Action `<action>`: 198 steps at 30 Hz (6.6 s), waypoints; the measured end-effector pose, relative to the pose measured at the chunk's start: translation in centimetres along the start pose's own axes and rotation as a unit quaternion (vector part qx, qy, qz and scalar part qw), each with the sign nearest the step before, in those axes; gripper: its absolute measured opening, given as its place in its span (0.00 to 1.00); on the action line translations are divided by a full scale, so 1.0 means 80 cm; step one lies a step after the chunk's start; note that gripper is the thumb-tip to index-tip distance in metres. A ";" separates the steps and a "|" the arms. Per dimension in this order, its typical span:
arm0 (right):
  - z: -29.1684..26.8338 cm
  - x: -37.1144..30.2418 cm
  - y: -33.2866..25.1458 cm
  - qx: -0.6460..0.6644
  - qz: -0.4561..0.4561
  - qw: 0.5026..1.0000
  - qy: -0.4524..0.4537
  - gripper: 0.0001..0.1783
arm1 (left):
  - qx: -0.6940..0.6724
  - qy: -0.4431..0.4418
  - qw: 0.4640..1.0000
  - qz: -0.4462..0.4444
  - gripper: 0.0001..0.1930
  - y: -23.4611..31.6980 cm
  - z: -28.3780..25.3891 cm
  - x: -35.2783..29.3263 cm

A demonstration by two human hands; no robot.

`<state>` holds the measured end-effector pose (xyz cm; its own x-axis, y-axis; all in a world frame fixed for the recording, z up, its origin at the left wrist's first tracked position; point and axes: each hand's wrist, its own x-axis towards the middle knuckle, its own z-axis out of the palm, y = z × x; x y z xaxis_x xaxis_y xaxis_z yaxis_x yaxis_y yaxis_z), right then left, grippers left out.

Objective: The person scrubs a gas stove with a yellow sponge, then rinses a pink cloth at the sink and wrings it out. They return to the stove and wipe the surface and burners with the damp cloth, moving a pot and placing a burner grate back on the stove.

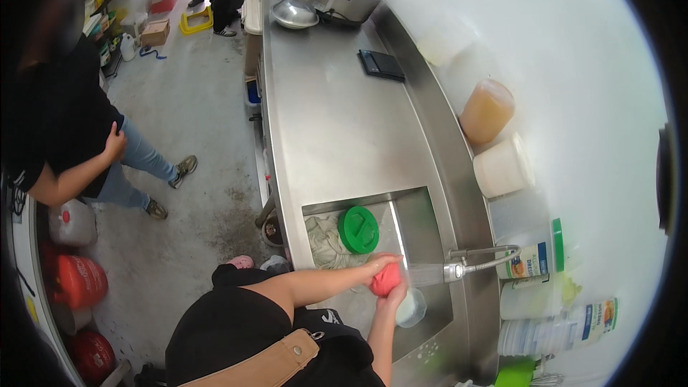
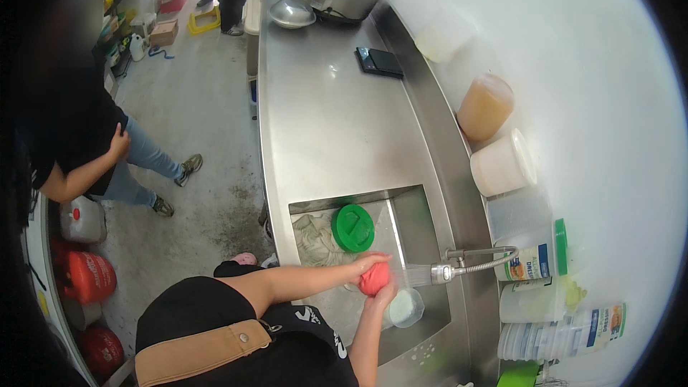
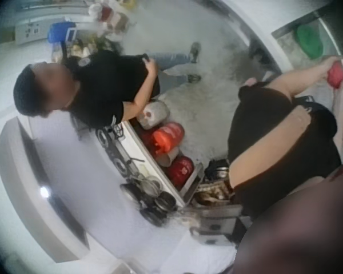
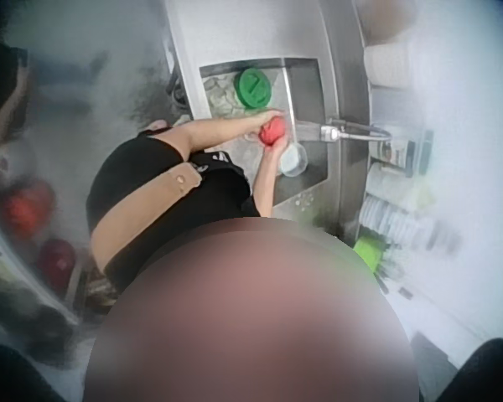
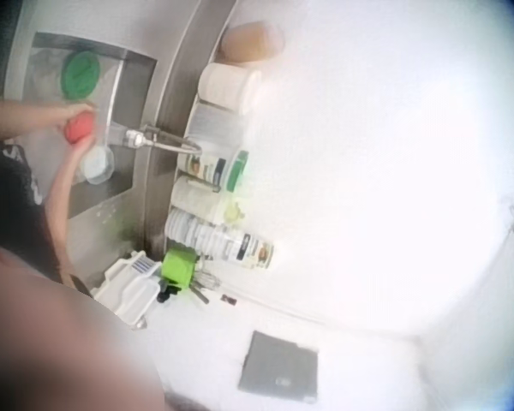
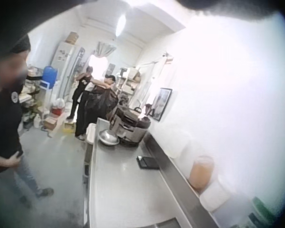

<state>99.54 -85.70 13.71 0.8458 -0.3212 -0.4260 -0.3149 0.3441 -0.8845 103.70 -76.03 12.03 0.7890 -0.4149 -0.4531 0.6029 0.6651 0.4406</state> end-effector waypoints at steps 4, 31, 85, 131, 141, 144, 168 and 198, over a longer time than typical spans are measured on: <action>-0.021 -0.022 0.028 0.117 0.209 0.970 0.040 0.24 | 0.339 -0.004 0.906 0.252 0.17 -0.009 0.018 -0.001; 0.078 0.031 0.083 -0.586 -0.695 0.287 -0.300 0.09 | 0.750 -0.108 0.652 -0.003 0.25 0.080 0.006 0.017; -0.213 0.252 -0.065 -0.064 -0.353 0.931 0.067 0.15 | 0.398 0.133 0.763 0.491 0.12 0.116 -0.065 -0.130; 0.613 -0.723 0.323 -0.274 -0.340 0.294 -0.850 0.13 | 0.374 0.595 0.641 0.308 0.30 0.044 -0.530 -0.998; 0.762 -0.826 0.431 -0.314 -0.351 0.064 -0.880 0.17 | 0.406 0.812 0.406 0.101 0.13 0.041 -0.565 -1.112; 0.794 -0.852 0.474 -0.351 -0.383 -0.036 -0.854 0.13 | 0.379 0.849 0.362 0.067 0.12 0.051 -0.563 -1.128; 0.786 -1.173 0.730 -0.156 0.175 0.272 -0.933 0.22 | 0.040 0.792 0.417 0.444 0.23 0.072 -0.635 -1.394; 1.007 -1.729 1.160 -0.149 -0.599 -0.021 -0.786 0.32 | -0.382 0.889 0.237 0.087 0.15 0.066 -0.670 -1.294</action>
<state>-11.97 61.71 5.81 -0.8263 0.5244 0.2056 0.5108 0.8514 -0.1190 18.87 3.72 19.75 -0.9126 0.1245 -0.3895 -0.1546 0.7767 0.6106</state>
